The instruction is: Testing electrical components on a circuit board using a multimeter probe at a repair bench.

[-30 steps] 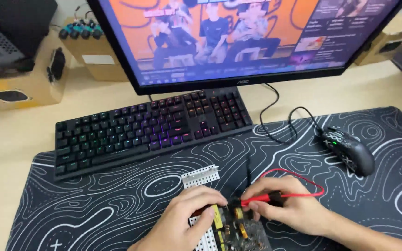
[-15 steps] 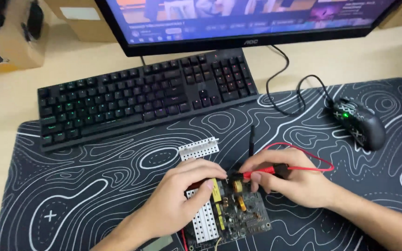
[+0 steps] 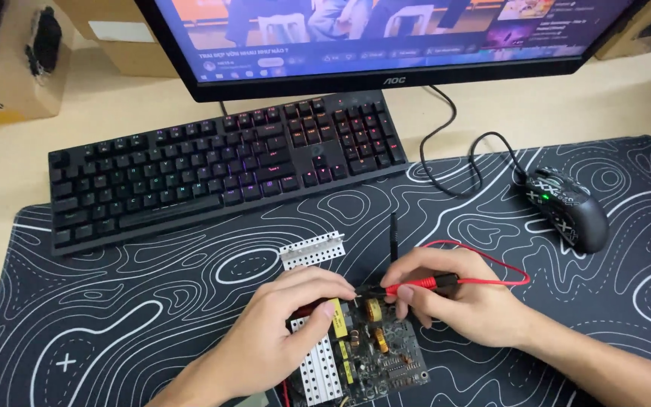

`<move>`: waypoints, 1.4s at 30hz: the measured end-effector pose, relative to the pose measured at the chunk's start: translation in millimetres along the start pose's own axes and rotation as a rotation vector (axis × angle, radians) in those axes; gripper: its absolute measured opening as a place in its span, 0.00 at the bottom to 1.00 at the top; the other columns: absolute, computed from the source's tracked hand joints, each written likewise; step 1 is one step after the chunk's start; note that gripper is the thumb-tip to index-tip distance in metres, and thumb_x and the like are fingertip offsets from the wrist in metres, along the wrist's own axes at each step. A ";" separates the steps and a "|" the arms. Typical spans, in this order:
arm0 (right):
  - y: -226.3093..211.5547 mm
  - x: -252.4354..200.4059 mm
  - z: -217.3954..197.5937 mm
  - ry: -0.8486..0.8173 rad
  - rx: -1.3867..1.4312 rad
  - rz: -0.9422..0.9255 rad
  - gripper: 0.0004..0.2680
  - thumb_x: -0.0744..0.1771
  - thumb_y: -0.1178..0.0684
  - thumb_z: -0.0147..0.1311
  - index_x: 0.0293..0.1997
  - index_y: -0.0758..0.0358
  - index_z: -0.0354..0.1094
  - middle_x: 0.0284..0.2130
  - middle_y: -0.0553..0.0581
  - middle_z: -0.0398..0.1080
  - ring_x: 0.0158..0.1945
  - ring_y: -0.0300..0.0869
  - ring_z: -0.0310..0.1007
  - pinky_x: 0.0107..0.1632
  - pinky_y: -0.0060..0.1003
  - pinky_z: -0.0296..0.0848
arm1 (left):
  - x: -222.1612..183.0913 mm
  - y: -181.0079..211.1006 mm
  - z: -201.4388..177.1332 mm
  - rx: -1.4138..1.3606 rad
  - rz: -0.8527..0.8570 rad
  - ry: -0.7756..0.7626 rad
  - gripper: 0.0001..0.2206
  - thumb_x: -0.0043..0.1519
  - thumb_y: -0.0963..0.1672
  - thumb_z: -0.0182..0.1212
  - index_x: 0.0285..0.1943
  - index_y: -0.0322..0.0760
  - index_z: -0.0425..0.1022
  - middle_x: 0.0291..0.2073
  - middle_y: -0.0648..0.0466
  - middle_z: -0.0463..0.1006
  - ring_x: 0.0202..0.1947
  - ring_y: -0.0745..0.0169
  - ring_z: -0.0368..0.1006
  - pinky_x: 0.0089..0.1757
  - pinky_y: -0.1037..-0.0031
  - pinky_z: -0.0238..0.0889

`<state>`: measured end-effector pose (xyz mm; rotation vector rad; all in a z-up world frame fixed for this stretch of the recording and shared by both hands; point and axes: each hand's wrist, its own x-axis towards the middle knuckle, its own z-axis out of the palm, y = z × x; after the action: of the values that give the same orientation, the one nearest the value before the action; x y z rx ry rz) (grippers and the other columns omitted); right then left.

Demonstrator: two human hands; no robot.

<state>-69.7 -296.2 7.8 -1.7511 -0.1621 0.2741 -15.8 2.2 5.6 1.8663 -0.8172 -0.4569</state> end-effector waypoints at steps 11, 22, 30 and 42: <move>-7.9 7.3 -3.6 -0.094 0.059 0.117 0.10 0.71 0.54 0.63 0.53 0.70 0.86 0.29 0.64 0.86 0.18 0.39 0.76 0.23 0.30 0.82 | 2.4 -0.4 -1.5 0.023 0.103 0.027 0.14 0.73 0.43 0.55 0.60 0.38 0.88 0.57 0.52 0.90 0.60 0.55 0.85 0.62 0.61 0.72; -20.0 14.5 -9.0 -0.128 0.130 0.189 0.11 0.69 0.58 0.64 0.55 0.73 0.87 0.35 0.67 0.90 0.28 0.45 0.88 0.28 0.37 0.91 | -0.1 -3.4 -1.3 0.006 0.049 -0.018 0.15 0.74 0.42 0.54 0.63 0.36 0.85 0.57 0.52 0.87 0.59 0.56 0.83 0.59 0.64 0.75; -22.7 16.8 -8.6 -0.125 0.134 0.265 0.12 0.69 0.57 0.64 0.55 0.72 0.88 0.35 0.70 0.92 0.24 0.46 0.89 0.18 0.37 0.88 | 5.5 -0.4 -5.6 0.034 0.023 -0.131 0.14 0.74 0.42 0.46 0.57 0.36 0.80 0.55 0.52 0.81 0.53 0.58 0.78 0.54 0.66 0.70; -17.9 15.9 -7.9 -0.128 0.226 0.252 0.12 0.70 0.59 0.63 0.56 0.76 0.87 0.32 0.72 0.89 0.22 0.47 0.85 0.18 0.37 0.86 | 7.7 -2.8 -3.5 0.020 -0.022 -0.207 0.13 0.73 0.42 0.43 0.56 0.39 0.77 0.59 0.54 0.79 0.64 0.57 0.72 0.65 0.61 0.61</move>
<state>-51.5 -296.0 25.3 -1.5293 -0.0006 0.5674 -7.3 -0.2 4.9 1.8686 -0.9417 -0.6668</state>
